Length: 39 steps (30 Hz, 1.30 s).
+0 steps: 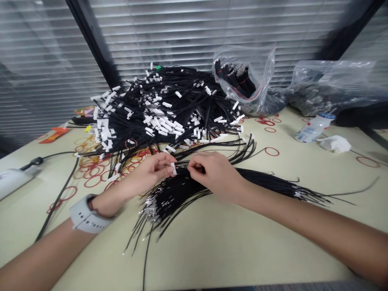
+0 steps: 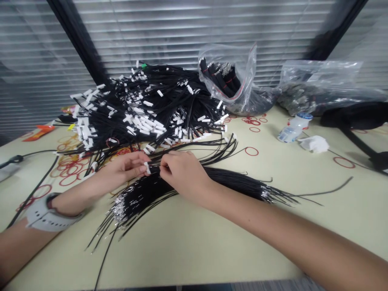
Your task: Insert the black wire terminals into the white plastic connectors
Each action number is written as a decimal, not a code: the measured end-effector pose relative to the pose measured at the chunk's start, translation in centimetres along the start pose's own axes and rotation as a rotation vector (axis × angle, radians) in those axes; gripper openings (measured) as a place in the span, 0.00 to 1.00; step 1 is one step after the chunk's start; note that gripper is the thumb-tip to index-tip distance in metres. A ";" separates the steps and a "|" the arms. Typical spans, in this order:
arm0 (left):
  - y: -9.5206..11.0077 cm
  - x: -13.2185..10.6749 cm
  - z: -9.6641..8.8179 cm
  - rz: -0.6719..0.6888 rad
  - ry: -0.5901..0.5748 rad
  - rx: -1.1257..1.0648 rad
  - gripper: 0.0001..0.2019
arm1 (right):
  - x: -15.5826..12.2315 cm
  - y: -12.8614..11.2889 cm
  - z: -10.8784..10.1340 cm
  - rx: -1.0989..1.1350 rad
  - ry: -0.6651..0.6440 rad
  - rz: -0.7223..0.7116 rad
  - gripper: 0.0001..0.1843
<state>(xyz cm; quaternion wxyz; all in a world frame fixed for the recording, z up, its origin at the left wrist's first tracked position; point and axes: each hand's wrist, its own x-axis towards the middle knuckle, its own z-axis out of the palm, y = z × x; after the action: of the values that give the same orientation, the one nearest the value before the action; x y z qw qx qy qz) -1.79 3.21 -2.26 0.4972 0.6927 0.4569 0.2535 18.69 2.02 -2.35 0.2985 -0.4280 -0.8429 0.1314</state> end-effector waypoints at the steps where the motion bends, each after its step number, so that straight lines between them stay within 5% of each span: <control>1: 0.0 0.0 0.0 0.000 0.004 0.003 0.07 | 0.0 0.0 0.0 0.003 0.000 0.001 0.07; 15: 0.8 -0.2 1.0 0.057 0.025 0.138 0.05 | 0.0 -0.3 0.5 0.038 -0.038 -0.013 0.08; 29: 0.8 -0.1 1.3 0.074 0.048 0.147 0.07 | 0.2 0.5 0.5 -0.048 -0.078 -0.240 0.07; 39: 0.7 -0.2 1.4 0.074 0.032 0.125 0.07 | 0.2 0.2 0.3 -0.134 -0.122 -0.232 0.08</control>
<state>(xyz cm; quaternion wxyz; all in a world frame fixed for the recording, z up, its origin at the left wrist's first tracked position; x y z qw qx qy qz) -0.52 2.32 -2.08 0.4358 0.7346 0.4540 0.2535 18.56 2.32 -2.62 0.2309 -0.3378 -0.9101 0.0653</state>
